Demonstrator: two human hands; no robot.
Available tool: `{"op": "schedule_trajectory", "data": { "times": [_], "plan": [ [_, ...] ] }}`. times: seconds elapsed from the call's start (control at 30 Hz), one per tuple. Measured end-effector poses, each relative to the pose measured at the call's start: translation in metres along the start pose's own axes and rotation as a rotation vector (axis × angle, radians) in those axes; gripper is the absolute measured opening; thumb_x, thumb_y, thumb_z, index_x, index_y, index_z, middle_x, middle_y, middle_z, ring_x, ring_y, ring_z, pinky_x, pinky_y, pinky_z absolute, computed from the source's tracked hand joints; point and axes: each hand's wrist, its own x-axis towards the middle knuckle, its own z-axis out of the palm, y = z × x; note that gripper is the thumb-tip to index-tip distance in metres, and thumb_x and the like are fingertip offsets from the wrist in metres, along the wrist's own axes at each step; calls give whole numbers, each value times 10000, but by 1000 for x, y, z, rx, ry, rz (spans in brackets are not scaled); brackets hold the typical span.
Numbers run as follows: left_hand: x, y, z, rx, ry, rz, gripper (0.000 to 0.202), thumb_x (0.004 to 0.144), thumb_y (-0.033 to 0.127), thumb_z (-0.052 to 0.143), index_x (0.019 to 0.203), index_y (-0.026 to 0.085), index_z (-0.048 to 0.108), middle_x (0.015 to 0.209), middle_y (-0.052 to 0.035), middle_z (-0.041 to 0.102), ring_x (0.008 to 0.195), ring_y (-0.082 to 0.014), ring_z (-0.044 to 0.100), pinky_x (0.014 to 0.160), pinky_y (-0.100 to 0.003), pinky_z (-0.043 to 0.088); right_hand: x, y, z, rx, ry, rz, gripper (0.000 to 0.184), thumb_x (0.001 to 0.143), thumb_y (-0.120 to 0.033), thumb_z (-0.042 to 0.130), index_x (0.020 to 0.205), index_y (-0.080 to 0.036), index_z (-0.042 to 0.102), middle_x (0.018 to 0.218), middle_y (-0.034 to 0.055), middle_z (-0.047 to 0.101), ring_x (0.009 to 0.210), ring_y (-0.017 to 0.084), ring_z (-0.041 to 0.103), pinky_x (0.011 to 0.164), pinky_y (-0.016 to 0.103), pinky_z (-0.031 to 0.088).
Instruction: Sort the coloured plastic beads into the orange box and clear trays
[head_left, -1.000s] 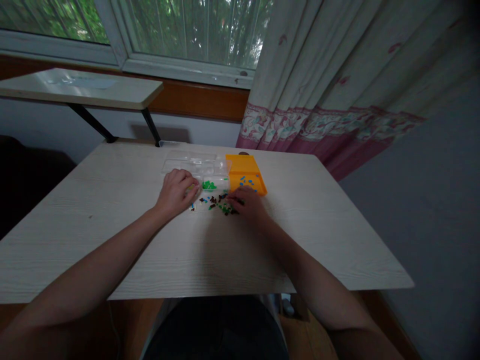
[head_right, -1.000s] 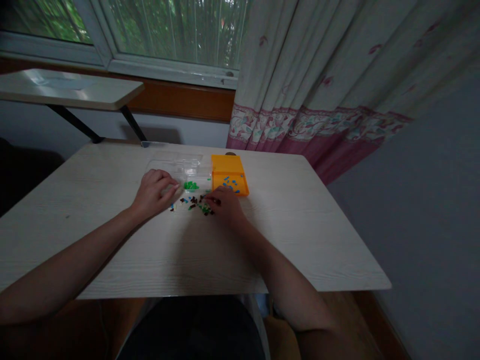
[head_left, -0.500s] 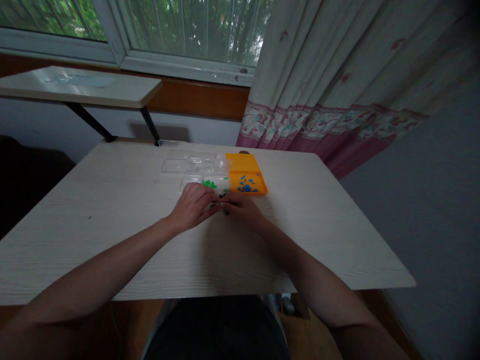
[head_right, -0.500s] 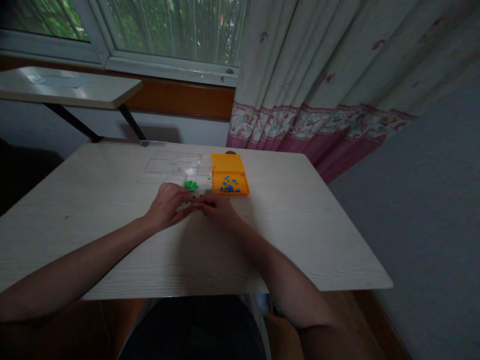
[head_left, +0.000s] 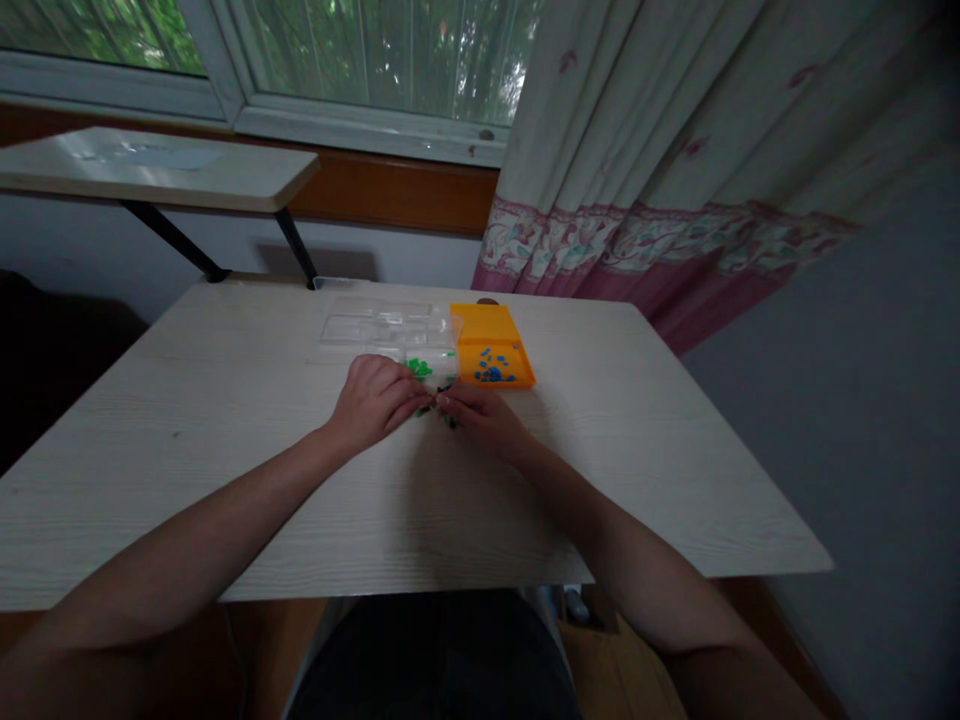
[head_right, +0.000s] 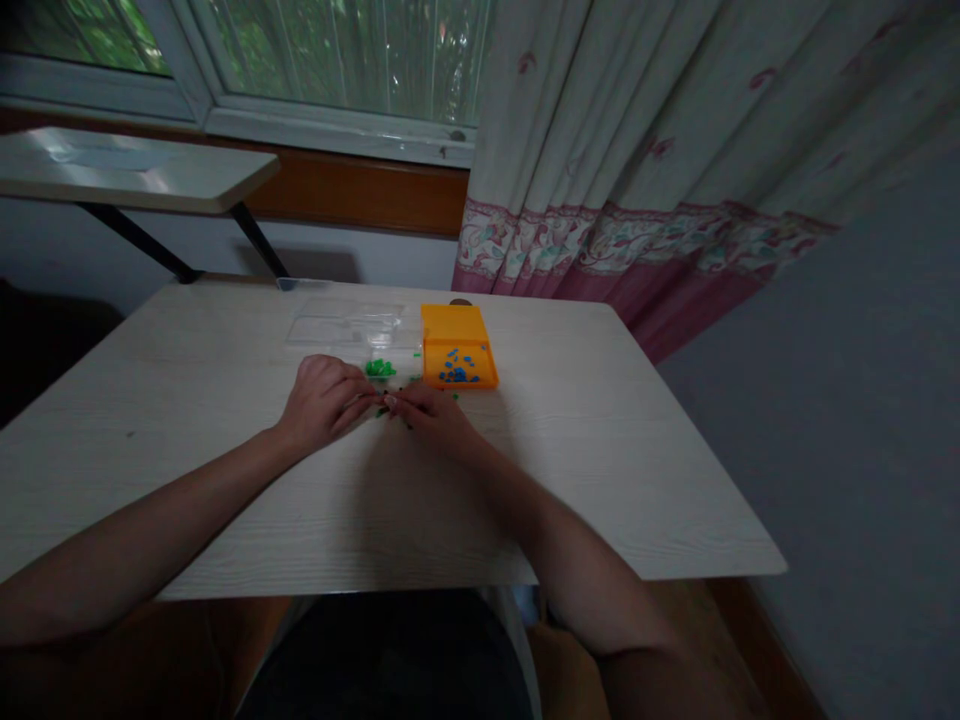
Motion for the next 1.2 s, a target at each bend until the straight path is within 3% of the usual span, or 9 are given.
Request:
{"op": "schedule_trajectory", "data": {
  "times": [0.13, 0.23, 0.33, 0.57, 0.83, 0.97, 1.2],
  "plan": [
    [-4, -17, 0, 21, 30, -115, 185, 941, 373, 568, 914, 218, 666, 913, -56, 659, 908, -224, 536, 849, -401, 361, 0, 2, -7, -104, 92, -17, 438, 936, -561, 485, 868, -199, 721, 771, 28, 621, 742, 159, 571, 698, 279, 435],
    [-8, -37, 0, 39, 81, -254, 202, 952, 359, 539, 930, 203, 666, 937, -76, 632, 950, -239, 524, 845, -403, 372, 0, 9, -18, -269, 242, -55, 395, 955, -494, 483, 851, -200, 725, 774, 41, 645, 775, 178, 583, 748, 305, 430],
    [-11, -54, 3, 66, 76, -351, 242, 955, 385, 517, 934, 199, 671, 937, -78, 607, 948, -245, 516, 845, -401, 387, -1, 11, -29, -442, 307, -88, 343, 967, -414, 485, 847, -202, 727, 782, 49, 667, 790, 189, 578, 778, 326, 415],
    [-15, -61, 10, 10, 3, -374, 261, 954, 366, 495, 963, 185, 683, 938, -85, 591, 947, -249, 512, 863, -410, 403, -2, 6, -43, -625, 356, -103, 296, 961, -345, 503, 834, -193, 723, 794, 53, 684, 785, 188, 584, 769, 314, 409],
    [-14, -60, 9, 14, -17, -409, 262, 950, 354, 491, 972, 191, 696, 926, -88, 596, 950, -255, 519, 867, -421, 403, -5, 8, -55, -992, 104, -9, 176, 877, -312, 619, 793, -209, 734, 834, 52, 694, 829, 209, 570, 743, 314, 361],
    [-13, -60, 9, 21, -24, -402, 272, 961, 342, 469, 978, 188, 694, 929, -88, 601, 948, -255, 523, 862, -421, 404, -11, 5, -62, -997, -1, -1, 108, 846, -262, 647, 819, -233, 747, 897, 40, 690, 899, 206, 573, 789, 308, 365],
    [-12, -56, 9, 5, -33, -389, 281, 966, 356, 460, 973, 190, 687, 929, -85, 608, 932, -245, 522, 861, -413, 398, -13, 2, -69, -1011, -120, 57, 129, 849, -261, 639, 795, -246, 755, 822, 34, 668, 834, 184, 565, 755, 298, 371]
  ]
}}
